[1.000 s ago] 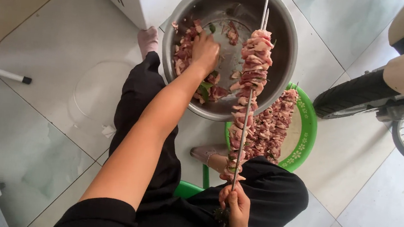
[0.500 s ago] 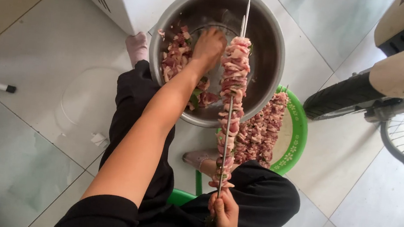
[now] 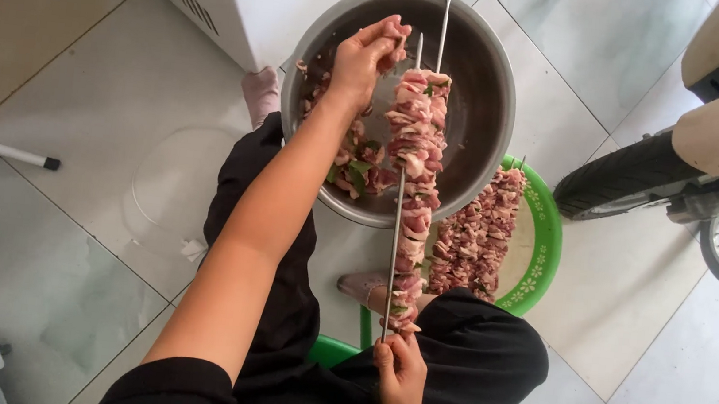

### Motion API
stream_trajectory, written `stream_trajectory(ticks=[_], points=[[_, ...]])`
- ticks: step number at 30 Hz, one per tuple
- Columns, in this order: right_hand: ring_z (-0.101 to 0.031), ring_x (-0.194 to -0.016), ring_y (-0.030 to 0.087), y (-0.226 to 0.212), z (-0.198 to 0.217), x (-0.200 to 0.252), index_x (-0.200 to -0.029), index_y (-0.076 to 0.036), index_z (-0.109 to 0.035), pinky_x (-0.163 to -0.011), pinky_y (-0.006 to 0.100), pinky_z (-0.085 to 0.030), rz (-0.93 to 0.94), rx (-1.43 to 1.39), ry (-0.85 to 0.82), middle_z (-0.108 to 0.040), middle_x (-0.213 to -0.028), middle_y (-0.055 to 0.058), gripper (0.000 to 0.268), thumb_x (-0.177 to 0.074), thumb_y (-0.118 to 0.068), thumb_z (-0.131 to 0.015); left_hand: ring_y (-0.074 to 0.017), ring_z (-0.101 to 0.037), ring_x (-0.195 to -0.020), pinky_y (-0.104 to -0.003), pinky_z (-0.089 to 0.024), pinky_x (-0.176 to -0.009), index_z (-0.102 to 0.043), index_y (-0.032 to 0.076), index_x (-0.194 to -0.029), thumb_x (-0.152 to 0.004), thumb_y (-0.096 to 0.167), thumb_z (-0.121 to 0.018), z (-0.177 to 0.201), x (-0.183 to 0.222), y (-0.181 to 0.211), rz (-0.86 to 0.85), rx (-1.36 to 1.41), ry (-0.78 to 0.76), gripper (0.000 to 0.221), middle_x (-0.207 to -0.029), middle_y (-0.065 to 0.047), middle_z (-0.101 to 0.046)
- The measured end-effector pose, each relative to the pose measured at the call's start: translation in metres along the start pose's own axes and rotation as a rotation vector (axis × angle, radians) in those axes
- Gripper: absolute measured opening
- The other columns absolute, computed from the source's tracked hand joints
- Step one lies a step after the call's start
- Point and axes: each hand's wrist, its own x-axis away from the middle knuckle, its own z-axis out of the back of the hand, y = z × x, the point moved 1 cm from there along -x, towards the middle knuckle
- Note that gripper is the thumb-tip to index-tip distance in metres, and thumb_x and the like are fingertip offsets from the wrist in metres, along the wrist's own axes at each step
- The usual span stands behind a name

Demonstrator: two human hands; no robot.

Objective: The person is skewering pieces of marinated meat and green leaves onto long metal skewers.

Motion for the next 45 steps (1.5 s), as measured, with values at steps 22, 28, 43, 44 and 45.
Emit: stream_trajectory(ticks=[22,28,43,44,45], points=[[-0.055,-0.070,0.019,-0.008,0.001,-0.002,-0.078,0.000,-0.060,-0.064,0.030,-0.045,0.007,-0.099,0.008,-0.056,-0.084,0.009,0.028,-0.098,-0.020,-0.062,-0.0168,-0.073,-0.091,-0.027,-0.064,-0.082,-0.077,0.014,-0.111,-0.107,0.004,-0.057,-0.047,0.053,0.016,-0.316,-0.484,-0.261,0.022,-0.104,-0.006,-0.078],[-0.057,-0.068,0.016,-0.010,-0.002,0.000,-0.077,0.000,-0.062,-0.063,0.028,-0.046,0.028,-0.002,0.013,-0.058,-0.081,0.007,0.026,-0.096,-0.017,-0.065,-0.0233,-0.074,-0.094,-0.032,-0.066,-0.084,-0.063,0.010,-0.130,-0.097,0.000,-0.057,-0.042,0.054,0.043,0.170,0.197,-0.128,0.035,-0.121,-0.019,-0.074],[-0.058,-0.070,0.022,-0.017,-0.005,-0.002,-0.079,0.000,-0.063,-0.064,0.031,-0.048,0.022,0.029,0.022,-0.059,-0.087,0.010,0.028,-0.095,-0.023,-0.066,-0.0130,-0.077,-0.085,-0.027,-0.067,-0.078,-0.072,0.002,-0.118,-0.090,0.000,-0.069,-0.011,0.001,0.013,-0.040,-0.405,-0.040,0.028,-0.103,-0.008,-0.079],[-0.059,-0.072,0.022,-0.016,-0.005,-0.002,-0.080,-0.001,-0.063,-0.066,0.031,-0.048,0.045,0.039,0.020,-0.059,-0.087,0.010,0.028,-0.096,-0.023,-0.066,-0.0121,-0.076,-0.087,-0.026,-0.065,-0.079,-0.073,0.001,-0.118,-0.093,0.000,-0.068,-0.014,0.000,0.011,-0.057,-0.322,-0.044,0.026,-0.102,-0.008,-0.079],[-0.059,-0.074,0.022,-0.015,-0.004,-0.002,-0.080,-0.001,-0.063,-0.067,0.031,-0.049,0.064,0.050,0.018,-0.060,-0.087,0.010,0.028,-0.096,-0.023,-0.066,-0.0112,-0.075,-0.088,-0.025,-0.064,-0.080,-0.073,0.000,-0.117,-0.095,-0.001,-0.067,-0.018,-0.001,0.008,-0.072,-0.238,-0.046,0.023,-0.102,-0.009,-0.078]])
